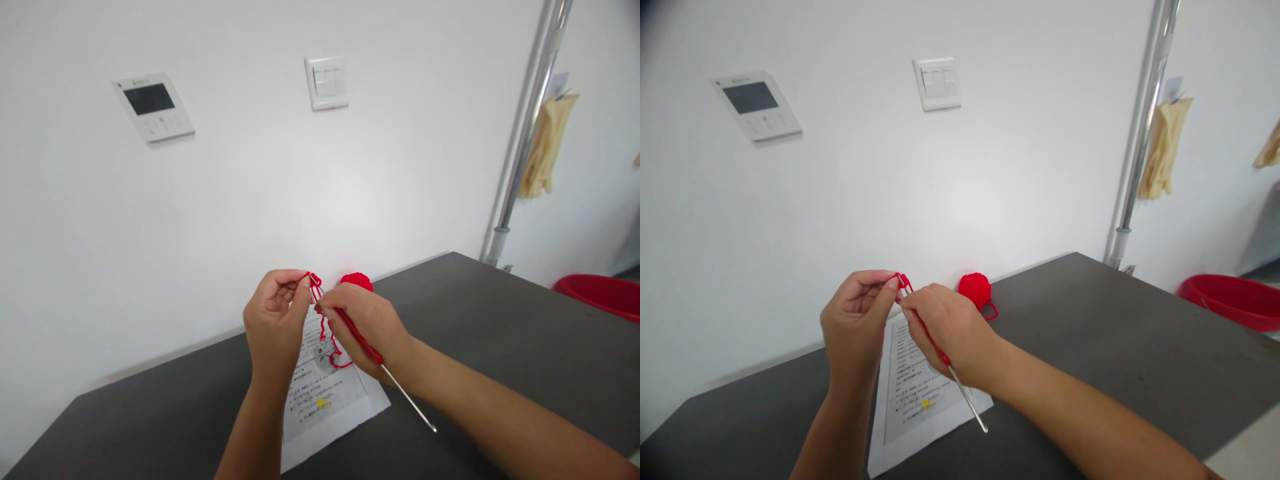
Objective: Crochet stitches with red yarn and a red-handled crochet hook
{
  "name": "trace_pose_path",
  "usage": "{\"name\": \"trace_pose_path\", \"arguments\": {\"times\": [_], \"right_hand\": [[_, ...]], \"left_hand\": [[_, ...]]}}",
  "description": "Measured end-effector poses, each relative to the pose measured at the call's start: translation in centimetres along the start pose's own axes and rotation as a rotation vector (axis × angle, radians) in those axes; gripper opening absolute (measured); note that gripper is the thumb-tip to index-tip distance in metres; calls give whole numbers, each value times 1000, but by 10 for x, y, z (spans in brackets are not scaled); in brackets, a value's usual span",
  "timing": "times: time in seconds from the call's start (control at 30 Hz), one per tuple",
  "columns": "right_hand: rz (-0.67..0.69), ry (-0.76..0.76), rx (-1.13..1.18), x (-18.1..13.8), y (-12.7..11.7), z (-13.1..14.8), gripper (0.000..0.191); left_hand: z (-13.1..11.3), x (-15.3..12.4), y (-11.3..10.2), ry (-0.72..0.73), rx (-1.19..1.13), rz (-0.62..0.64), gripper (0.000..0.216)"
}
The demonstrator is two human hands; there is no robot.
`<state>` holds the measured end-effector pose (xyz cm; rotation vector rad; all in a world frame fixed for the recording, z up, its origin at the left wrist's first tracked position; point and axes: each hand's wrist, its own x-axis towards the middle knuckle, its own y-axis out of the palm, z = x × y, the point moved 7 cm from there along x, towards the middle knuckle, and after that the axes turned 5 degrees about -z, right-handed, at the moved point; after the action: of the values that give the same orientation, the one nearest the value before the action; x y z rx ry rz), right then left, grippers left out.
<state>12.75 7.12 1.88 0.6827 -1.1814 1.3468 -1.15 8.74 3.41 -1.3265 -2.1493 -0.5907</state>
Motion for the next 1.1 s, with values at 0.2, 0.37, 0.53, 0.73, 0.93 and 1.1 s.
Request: {"name": "trace_pose_path", "arguments": {"times": [0.2,0.37,0.53,0.73,0.93,1.1], "right_hand": [[-20,346,398,3,-3,-18,12],[-178,413,564,3,-10,-24,28],[-184,367,511,8,-14,-20,37],[-104,427,559,13,-12,-18,33],[-75,311,603,11,-14,-16,30],[-46,288,567,9,-13,-13,24]], "left_hand": [[-1,0,-1,41,-12,-11,6],[4,-1,7,-60,-129,67,4],[14,-1,11,-128,-202,138,4],[15,1,10,-149,-240,145,2],[11,0,10,-146,-251,173,3],[11,0,8,-124,-265,192,9]]}}
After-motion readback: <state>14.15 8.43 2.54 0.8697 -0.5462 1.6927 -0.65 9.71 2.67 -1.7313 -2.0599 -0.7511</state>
